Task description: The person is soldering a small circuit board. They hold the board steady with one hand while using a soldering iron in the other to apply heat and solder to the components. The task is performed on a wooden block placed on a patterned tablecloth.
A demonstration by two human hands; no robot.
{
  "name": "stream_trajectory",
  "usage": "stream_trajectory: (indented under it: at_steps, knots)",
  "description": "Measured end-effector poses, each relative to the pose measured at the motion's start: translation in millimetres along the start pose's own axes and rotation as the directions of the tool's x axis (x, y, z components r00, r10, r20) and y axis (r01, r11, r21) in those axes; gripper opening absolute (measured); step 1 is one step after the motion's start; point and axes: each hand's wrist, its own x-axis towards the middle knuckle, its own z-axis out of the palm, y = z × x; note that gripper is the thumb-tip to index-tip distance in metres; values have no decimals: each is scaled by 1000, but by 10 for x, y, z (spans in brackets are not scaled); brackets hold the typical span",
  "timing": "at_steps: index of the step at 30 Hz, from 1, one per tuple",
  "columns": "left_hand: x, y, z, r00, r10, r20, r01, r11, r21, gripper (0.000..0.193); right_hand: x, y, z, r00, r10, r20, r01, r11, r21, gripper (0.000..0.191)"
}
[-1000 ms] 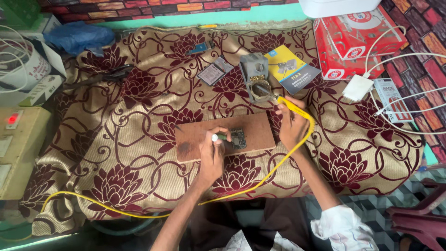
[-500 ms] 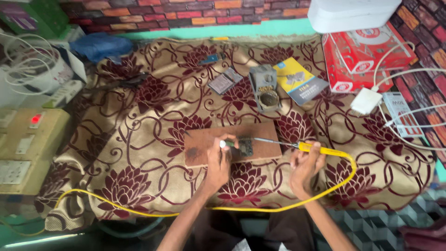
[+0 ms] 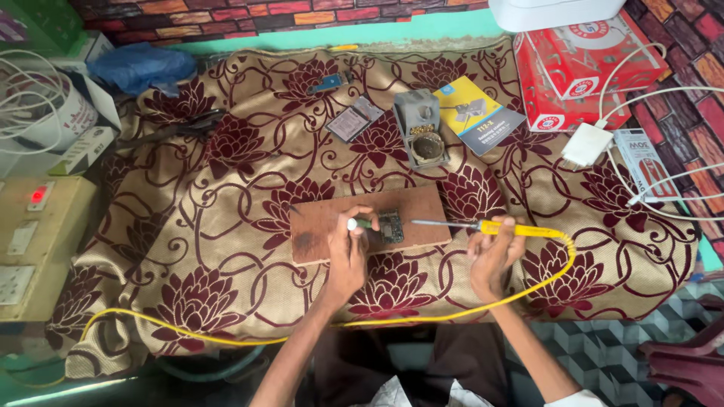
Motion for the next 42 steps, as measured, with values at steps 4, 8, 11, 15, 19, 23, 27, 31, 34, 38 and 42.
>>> stream_trajectory:
  at_steps: [4,8,11,15,19,23,27,31,34,38,42]
  knots:
    - [-1,18,7,1000,-8,-4,8,1000,-7,35,-80,3,-9,971,-85,223,110,989,-100,26]
    - [-2,41,11,1000,7,12,-7,999,-34,33,-128,-10,-10,911,-176,372,241,961,-136,21]
    - [-7,53,3,1000,15,15,-14,999,-40,31,-145,-26,-6,884,-217,415,319,927,-197,21]
    - [-30,48,-11,1000,-3,21,4,999,-44,30,-151,-34,-4,886,-184,425,298,929,-219,21]
    - [-20,-8,-7,1000,13,24,-13,1000,-26,30,-161,-29,-14,881,-201,429,321,919,-228,21]
    - [11,-80,17,999,34,13,-34,999,16,32,-145,-17,-24,885,-207,418,319,922,-220,22]
    - [-24,-84,17,999,42,11,-42,999,-7,33,-127,-6,-21,870,-236,432,369,894,-254,23]
    - [-8,-66,7,999,41,14,-41,999,5,32,-134,10,-30,875,-229,426,363,893,-266,24]
    - [-12,-39,-2,999,44,22,-44,999,1,31,-151,15,-43,872,-240,426,361,904,-228,23]
    - [-23,-4,-3,999,38,15,-38,999,-17,30,-161,19,-50,864,-246,439,362,909,-204,23]
    - [-13,13,-1,1000,17,15,-17,999,-28,30,-160,9,-34,880,-233,413,345,912,-220,23]
